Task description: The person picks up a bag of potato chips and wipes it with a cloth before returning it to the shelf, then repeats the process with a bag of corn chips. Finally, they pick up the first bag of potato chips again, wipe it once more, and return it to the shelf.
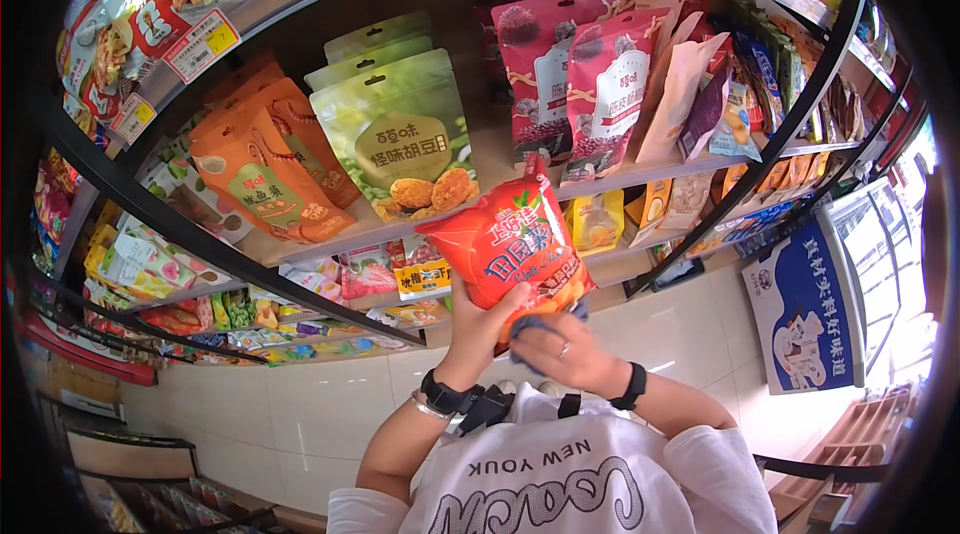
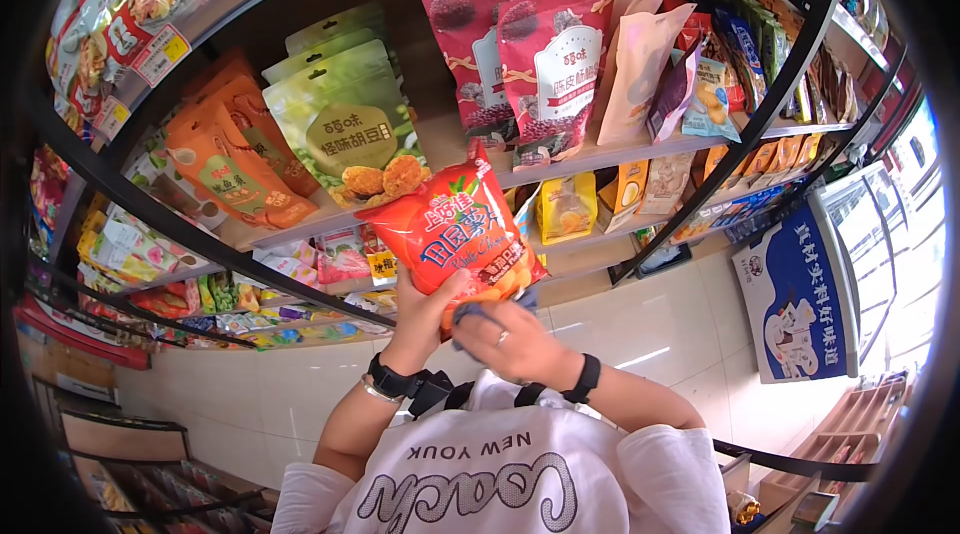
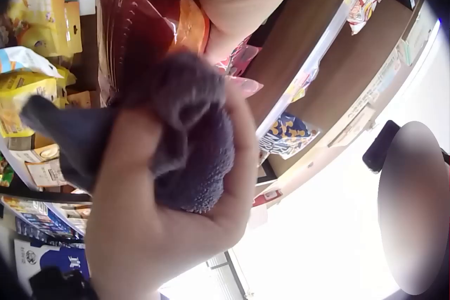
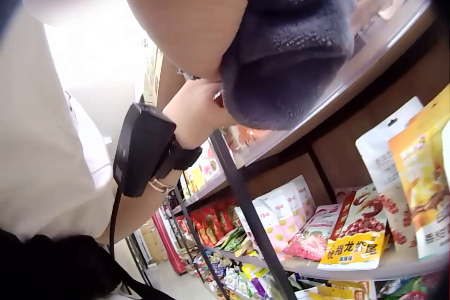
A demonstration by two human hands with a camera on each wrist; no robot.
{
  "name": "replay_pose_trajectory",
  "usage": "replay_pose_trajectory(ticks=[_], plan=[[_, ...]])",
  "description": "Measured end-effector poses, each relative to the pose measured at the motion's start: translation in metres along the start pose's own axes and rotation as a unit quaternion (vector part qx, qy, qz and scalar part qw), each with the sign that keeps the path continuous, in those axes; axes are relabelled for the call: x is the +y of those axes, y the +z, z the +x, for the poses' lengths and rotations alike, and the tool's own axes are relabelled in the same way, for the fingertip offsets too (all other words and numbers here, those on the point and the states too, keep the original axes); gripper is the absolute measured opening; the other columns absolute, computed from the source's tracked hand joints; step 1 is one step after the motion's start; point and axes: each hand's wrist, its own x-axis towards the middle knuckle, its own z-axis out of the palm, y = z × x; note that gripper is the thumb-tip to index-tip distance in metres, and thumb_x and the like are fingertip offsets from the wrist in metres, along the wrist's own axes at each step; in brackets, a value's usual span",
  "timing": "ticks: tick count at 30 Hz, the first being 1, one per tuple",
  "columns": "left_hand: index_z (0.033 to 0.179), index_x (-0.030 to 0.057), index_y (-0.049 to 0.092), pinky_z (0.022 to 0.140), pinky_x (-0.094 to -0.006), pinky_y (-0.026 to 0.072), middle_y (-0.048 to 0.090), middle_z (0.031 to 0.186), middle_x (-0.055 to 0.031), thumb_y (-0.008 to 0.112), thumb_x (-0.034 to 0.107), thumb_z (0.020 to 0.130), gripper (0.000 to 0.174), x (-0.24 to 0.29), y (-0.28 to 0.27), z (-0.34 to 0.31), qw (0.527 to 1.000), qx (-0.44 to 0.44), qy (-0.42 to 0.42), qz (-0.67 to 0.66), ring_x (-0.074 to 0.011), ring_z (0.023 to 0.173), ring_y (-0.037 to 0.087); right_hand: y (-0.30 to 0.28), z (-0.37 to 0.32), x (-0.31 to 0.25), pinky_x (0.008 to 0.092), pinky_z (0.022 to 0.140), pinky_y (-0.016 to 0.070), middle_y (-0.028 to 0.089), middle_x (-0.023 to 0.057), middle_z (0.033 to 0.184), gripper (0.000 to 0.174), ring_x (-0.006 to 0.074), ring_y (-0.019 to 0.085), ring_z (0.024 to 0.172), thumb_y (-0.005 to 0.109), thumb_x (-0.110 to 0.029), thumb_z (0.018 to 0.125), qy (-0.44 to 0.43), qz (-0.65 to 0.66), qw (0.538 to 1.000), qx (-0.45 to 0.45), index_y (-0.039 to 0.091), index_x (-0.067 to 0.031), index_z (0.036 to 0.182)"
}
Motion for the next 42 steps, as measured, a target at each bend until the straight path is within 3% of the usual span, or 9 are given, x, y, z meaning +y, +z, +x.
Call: replay_pose_trajectory(ticks=[5,9,14,18,25,29,33,37,42], plan=[[0.141,0.0059,0.034,0.097,-0.0342,0.0514,0.054,0.132,-0.0099,0.078,0.002,0.081,0.075,0.003,-0.005,-0.007,1.0,-0.005,-0.011,-0.006,-0.0181,0.116,0.058,-0.011,0.008,0.017,0.0424,0.085,0.0508,0.063,0.0091,0.105,0.053,0.0299,0.061,0.096,0.077,-0.005,0.058,0.184,0.001,0.981,0.063,0.067,-0.0039,0.11],[0.141,0.0058,0.034,0.097,-0.0339,0.0517,0.053,0.132,-0.01,0.079,0.003,0.081,0.075,-0.006,-0.005,-0.004,1.0,-0.008,-0.004,0.013,-0.018,0.117,0.058,0.005,0.008,-0.009,0.0431,0.079,0.0507,0.063,0.0097,0.104,0.053,0.0311,0.06,0.093,0.077,0.0,0.056,-0.009,0.028,0.999,-0.012,0.066,-0.0038,0.108],[0.14,0.0045,0.035,0.097,-0.0325,0.0508,0.053,0.131,-0.01,0.081,0.005,0.08,0.076,0.0,-0.008,-0.006,1.0,-0.007,-0.014,0.022,-0.0178,0.118,0.057,-0.009,0.015,0.023,0.0456,0.09,0.0514,0.062,0.0112,0.108,0.063,0.035,0.06,0.1,0.079,-0.005,0.057,0.175,0.002,0.983,0.064,0.064,-0.0059,0.118],[0.141,0.004,0.034,0.097,-0.0325,0.0504,0.053,0.131,-0.0101,0.082,0.008,0.079,0.078,-0.005,-0.01,-0.006,0.998,-0.003,0.022,0.056,-0.0183,0.118,0.057,0.004,0.009,-0.001,0.0415,0.081,0.0512,0.061,0.0102,0.111,0.047,0.0307,0.059,0.098,0.07,-0.002,0.062,0.031,0.03,0.999,-0.02,0.064,-0.0044,0.109],[0.142,0.0039,0.033,0.099,-0.0337,0.0489,0.054,0.132,-0.0105,0.079,0.012,0.084,0.075,-0.01,-0.018,-0.009,0.998,-0.01,-0.003,0.069,-0.0178,0.118,0.056,-0.004,0.019,0.023,0.0433,0.087,0.0497,0.062,0.0099,0.107,0.061,0.0315,0.059,0.097,0.077,-0.002,0.053,0.15,0.026,0.987,0.049,0.062,-0.0035,0.112],[0.141,0.0036,0.035,0.099,-0.0337,0.0481,0.054,0.132,-0.0106,0.074,0.013,0.089,0.066,-0.011,-0.016,-0.007,0.999,0.003,-0.011,0.047,-0.0175,0.118,0.056,0.002,0.013,0.006,0.0433,0.089,0.0505,0.061,0.0103,0.105,0.059,0.0325,0.059,0.097,0.075,0.0,0.054,0.025,0.04,0.998,-0.037,0.063,-0.0033,0.112],[0.14,0.0035,0.036,0.099,-0.0338,0.0478,0.055,0.131,-0.0107,0.073,0.013,0.09,0.063,-0.008,-0.014,-0.013,0.999,-0.014,-0.024,0.035,-0.0174,0.118,0.056,-0.008,0.026,0.029,0.0429,0.088,0.051,0.061,0.0097,0.107,0.06,0.0327,0.059,0.098,0.076,0.0,0.054,0.198,0.011,0.978,0.069,0.063,-0.0044,0.113],[0.139,0.0031,0.037,0.099,-0.0337,0.0482,0.055,0.131,-0.011,0.073,0.013,0.09,0.062,-0.007,-0.012,-0.008,0.999,0.01,-0.023,0.032,-0.0174,0.117,0.056,0.004,0.016,-0.005,0.0422,0.089,0.0497,0.061,0.0101,0.106,0.061,0.0322,0.058,0.101,0.075,0.0,0.054,0.014,0.071,0.995,-0.062,0.062,-0.0039,0.114],[0.14,0.003,0.036,0.099,-0.0332,0.0486,0.055,0.132,-0.011,0.074,0.012,0.089,0.063,-0.006,-0.016,-0.012,0.998,-0.032,-0.019,0.04,-0.0176,0.117,0.057,-0.014,0.03,0.015,0.0407,0.09,0.0511,0.061,0.0105,0.104,0.048,0.0279,0.06,0.098,0.07,-0.005,0.064,0.128,0.013,0.991,0.026,0.064,-0.0025,0.112]])
